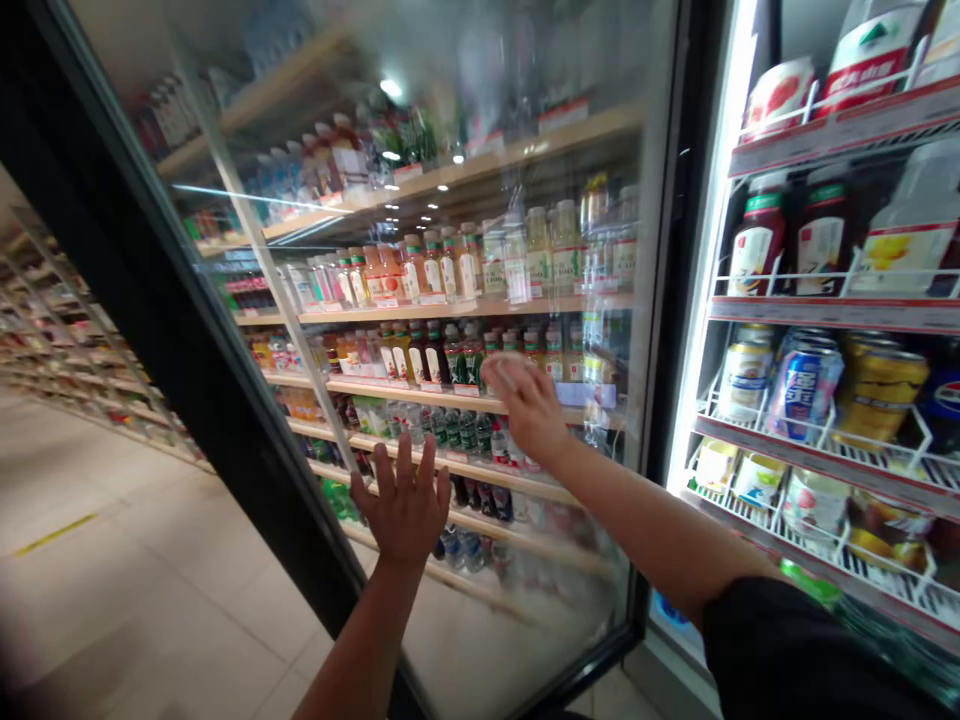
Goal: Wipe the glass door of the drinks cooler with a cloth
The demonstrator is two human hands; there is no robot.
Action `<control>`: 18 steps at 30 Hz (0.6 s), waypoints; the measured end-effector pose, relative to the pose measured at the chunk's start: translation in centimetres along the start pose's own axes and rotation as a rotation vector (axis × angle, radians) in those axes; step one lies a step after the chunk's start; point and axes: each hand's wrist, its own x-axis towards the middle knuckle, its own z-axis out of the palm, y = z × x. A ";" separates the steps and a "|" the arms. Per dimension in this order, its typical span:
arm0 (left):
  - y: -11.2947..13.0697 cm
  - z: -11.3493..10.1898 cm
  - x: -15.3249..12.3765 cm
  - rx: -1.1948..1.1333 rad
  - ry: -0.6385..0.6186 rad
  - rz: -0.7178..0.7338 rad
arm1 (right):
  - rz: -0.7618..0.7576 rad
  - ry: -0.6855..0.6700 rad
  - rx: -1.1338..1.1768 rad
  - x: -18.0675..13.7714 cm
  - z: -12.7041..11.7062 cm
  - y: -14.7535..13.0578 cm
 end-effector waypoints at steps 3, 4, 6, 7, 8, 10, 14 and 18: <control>0.0 0.0 0.0 0.009 0.005 0.008 | -0.157 -0.156 0.042 -0.8 0.1 -1.1; 0.1 -0.1 0.0 0.012 0.007 0.007 | -0.119 -0.141 0.025 0.0 -0.1 -0.6; 0.1 -0.1 0.1 0.020 0.009 0.001 | 0.061 -0.006 -0.041 2.8 -0.4 1.0; 0.1 -0.1 0.1 0.026 0.011 0.001 | 0.126 0.050 -0.062 4.2 -0.5 1.8; 0.2 -0.2 0.1 0.033 0.012 0.004 | 0.182 0.105 -0.078 5.2 -0.5 2.2; 0.2 -0.2 0.2 0.049 0.017 0.013 | 0.193 0.144 -0.067 5.2 -0.3 1.9; 0.2 -0.2 0.1 0.046 0.025 0.014 | -0.157 0.016 0.032 0.4 0.3 -1.3; 0.1 0.1 0.1 0.051 0.022 0.023 | -0.250 -0.065 0.063 1.9 -0.1 -0.2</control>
